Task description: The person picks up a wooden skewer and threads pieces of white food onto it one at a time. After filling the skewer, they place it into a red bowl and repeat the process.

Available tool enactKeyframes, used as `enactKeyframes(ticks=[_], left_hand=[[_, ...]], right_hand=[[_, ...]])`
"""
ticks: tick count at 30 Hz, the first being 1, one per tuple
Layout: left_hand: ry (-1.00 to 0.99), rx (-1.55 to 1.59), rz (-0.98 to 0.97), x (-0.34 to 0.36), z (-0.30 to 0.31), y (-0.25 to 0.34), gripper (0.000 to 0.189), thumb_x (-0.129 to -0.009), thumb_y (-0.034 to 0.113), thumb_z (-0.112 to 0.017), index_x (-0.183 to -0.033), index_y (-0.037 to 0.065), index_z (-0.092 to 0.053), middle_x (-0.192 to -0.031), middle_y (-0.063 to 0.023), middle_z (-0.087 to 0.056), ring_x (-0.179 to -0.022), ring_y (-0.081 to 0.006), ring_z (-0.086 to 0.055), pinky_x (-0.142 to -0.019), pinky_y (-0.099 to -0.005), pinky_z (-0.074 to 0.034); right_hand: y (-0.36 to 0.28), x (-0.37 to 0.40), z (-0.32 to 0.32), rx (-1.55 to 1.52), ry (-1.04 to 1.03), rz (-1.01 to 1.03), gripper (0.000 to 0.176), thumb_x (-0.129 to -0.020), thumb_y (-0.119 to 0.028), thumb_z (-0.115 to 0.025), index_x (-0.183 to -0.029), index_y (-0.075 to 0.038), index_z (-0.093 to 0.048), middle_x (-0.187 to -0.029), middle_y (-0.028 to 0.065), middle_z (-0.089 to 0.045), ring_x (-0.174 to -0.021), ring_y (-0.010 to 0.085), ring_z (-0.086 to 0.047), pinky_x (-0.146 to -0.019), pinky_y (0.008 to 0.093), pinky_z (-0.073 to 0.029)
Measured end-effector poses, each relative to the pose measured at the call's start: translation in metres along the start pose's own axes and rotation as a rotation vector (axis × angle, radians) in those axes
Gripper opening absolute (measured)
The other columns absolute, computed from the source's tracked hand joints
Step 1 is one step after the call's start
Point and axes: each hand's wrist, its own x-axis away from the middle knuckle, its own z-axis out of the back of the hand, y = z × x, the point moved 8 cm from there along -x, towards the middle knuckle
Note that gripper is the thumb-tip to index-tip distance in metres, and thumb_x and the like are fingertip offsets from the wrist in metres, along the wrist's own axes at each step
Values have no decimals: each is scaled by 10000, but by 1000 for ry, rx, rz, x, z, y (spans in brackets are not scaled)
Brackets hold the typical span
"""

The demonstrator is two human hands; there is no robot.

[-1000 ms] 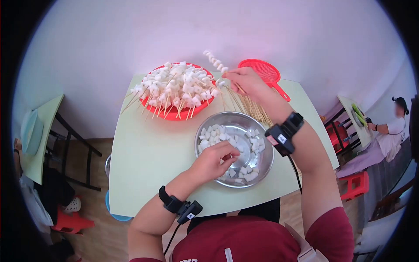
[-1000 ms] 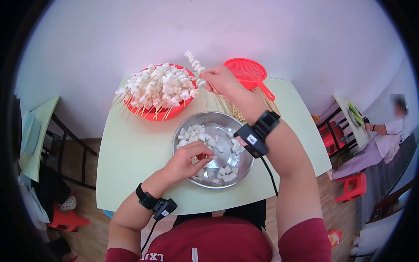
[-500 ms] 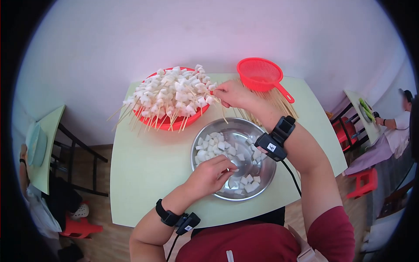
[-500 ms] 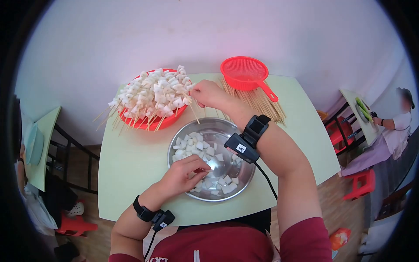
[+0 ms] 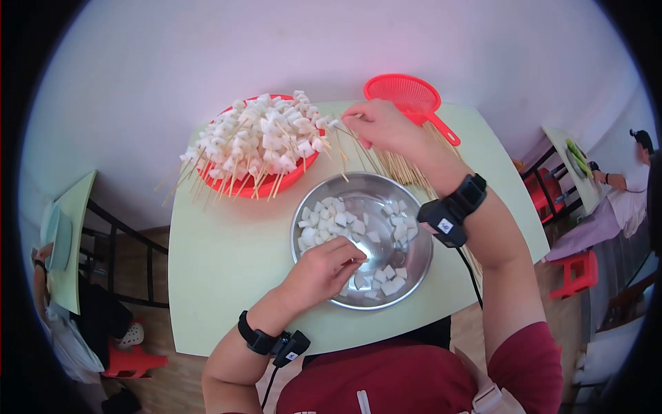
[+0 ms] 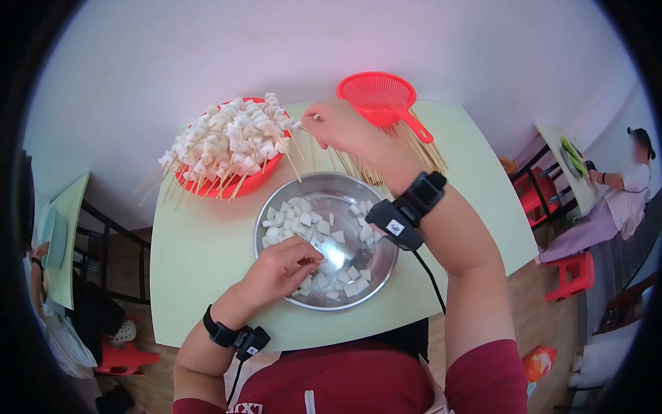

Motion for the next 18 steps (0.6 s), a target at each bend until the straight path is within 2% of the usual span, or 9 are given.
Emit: enactKeyframes(ticks=[3, 7, 9, 11, 13, 15, 16, 17, 18], left_hand=[[3, -4, -12, -2, 2, 4, 154, -770, -55, -635, -910, 8, -620, -872, -95, -594, -785, -206, -615, -683, -281, -516], [20, -69, -32, -2, 1, 6, 188, -741, -84, -640, -907, 1, -621, -855, -97, -603, -784, -216, -601, -685, -287, -496], [17, -26, -40, -3, -1, 8, 187, -732, -85, -645, -898, -1, -621, -841, -95, -604, -777, -215, -598, -678, -283, -485], [53, -54, -30, -4, 1, 9, 146, -758, -61, -636, -888, 3, -618, -822, -104, -588, -726, -229, -601, -636, -289, -489], [40, -18, 6, -5, -1, 11, 160, -748, -81, -632, -889, -6, -620, -821, -104, -591, -733, -206, -605, -646, -275, -487], [50, -33, 71, -6, 0, 4, 188, -727, -97, -640, -892, -7, -628, -829, -84, -599, -759, -159, -608, -680, -241, -496], [58, -10, 104, -5, -1, -2, 178, -739, -96, -636, -891, -5, -626, -857, -73, -596, -784, -142, -602, -706, -238, -502], [28, -8, 95, -2, -6, -3, 178, -739, -96, -636, -891, -5, -626, -857, -73, -596, -784, -142, -602, -706, -238, -502], [72, 12, 114, -2, -3, -6, 166, -743, -93, -635, -888, -11, -623, -861, -79, -601, -779, -148, -605, -703, -241, -504]], right_hand=[[6, 42, 27, -91, 31, -31, 216, -898, -199, -533, -987, -28, -631, -564, -9, -529, -453, 45, -451, -416, 212, -342], [55, 118, 58, -165, 30, -145, 220, -909, -198, -530, -1012, -25, -618, -559, -26, -515, -450, 26, -429, -406, 188, -314], [92, 166, 66, -146, 8, -328, 223, -912, -196, -534, -1026, -21, -612, -564, -31, -511, -447, 25, -423, -404, 175, -305], [125, 216, 78, -184, 37, -417, 218, -910, -193, -535, -1024, -24, -613, -573, -31, -514, -451, 25, -425, -407, 175, -311], [149, 261, 81, -231, 61, -502, 213, -908, -189, -537, -1022, -27, -615, -582, -30, -518, -455, 26, -427, -410, 174, -317], [170, 295, 91, -209, 204, -562, 211, -903, -187, -544, -1012, -21, -615, -609, -26, -531, -465, 23, -433, -420, 174, -328], [185, 310, 98, -147, 259, -611, 213, -840, -180, -594, -985, -31, -638, -671, 30, -589, -582, 87, -534, -507, 227, -428], [198, 323, 97, -158, 280, -631, 213, -840, -180, -594, -985, -31, -638, -671, 30, -589, -582, 87, -534, -507, 227, -428], [201, 326, 106, 51, 308, -535, 200, -807, -172, -598, -945, -36, -647, -694, 51, -606, -627, 135, -565, -552, 262, -453]])
